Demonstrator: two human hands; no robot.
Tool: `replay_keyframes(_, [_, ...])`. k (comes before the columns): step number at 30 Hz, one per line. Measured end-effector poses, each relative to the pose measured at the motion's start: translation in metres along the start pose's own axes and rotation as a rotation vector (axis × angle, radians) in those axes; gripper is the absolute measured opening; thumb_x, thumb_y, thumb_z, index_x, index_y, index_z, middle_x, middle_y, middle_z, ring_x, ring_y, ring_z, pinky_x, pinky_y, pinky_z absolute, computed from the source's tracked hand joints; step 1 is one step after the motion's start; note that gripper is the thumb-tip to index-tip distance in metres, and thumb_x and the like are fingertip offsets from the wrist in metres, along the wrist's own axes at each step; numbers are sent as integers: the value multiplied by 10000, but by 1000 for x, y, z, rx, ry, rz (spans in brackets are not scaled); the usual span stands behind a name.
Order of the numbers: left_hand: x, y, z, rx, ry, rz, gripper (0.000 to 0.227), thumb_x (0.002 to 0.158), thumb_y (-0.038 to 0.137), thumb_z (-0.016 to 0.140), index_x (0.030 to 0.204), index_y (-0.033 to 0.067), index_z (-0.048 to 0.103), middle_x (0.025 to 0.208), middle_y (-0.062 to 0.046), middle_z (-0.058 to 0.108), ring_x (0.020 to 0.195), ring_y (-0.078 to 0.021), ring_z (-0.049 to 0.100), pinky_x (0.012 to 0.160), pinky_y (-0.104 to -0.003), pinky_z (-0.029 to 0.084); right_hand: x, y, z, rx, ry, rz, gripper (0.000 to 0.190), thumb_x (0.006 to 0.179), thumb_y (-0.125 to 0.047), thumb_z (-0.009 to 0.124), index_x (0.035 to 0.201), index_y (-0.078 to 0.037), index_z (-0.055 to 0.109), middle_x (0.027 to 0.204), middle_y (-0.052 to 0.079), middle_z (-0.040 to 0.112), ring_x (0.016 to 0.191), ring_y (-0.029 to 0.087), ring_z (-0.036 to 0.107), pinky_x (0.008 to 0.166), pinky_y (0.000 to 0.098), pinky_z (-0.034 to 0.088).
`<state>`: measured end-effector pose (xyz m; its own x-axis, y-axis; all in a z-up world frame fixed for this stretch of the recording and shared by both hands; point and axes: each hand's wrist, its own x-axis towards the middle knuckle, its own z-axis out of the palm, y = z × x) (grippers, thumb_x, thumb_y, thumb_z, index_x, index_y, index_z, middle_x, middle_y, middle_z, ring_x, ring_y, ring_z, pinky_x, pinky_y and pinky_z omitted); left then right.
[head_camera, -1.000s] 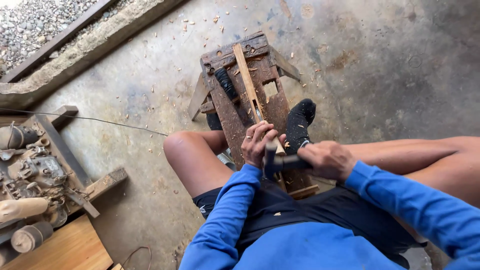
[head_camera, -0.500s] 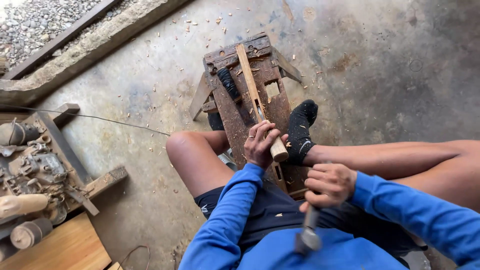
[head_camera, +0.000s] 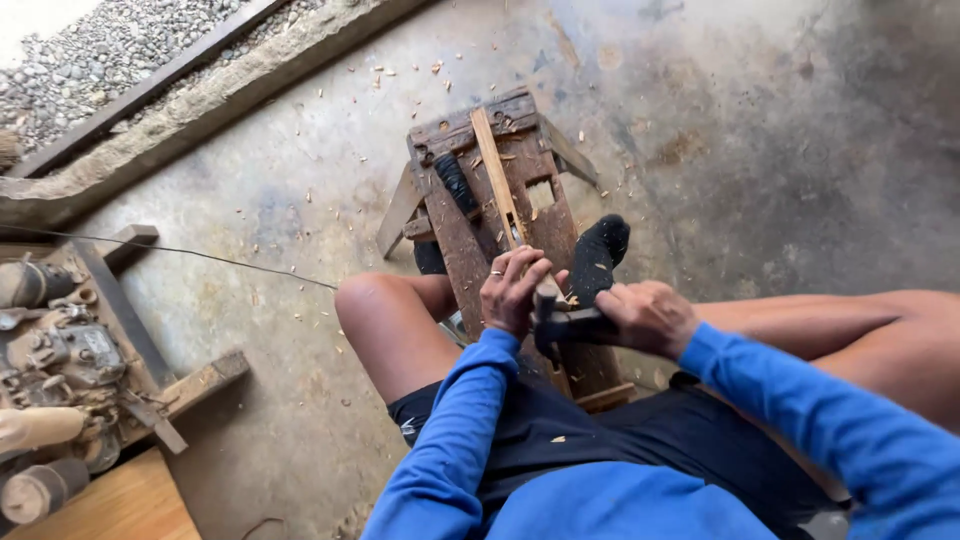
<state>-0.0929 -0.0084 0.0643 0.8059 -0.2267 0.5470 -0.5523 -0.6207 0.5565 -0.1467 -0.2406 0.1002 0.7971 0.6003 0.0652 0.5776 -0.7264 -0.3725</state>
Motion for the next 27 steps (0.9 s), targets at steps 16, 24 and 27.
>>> replay_keyframes(16, [116,-48,-9,-742,-54,-373,420,854,439,878,934,60,715,851,-31,762,789,-89,698,722,-278,601,-40,-97,-51,538,460,546,321,935,-274,739,1155,-57,652,835,118,694,715,208,704,674,340,559])
replay_keyframes(24, [104,-63,1,-580,-1,-369,404,849,421,873,914,59,705,794,-4,732,720,-78,685,676,-264,592,-35,-96,-45,560,479,647,286,931,-262,759,1115,-65,661,738,80,664,636,123,601,620,307,527])
replay_keyframes(27, [108,-56,-6,-566,-45,-318,399,856,415,872,896,63,687,770,-12,717,704,-90,677,667,-271,583,-27,-96,-52,582,486,600,250,947,-267,751,1063,-69,652,747,65,656,654,107,589,625,297,523])
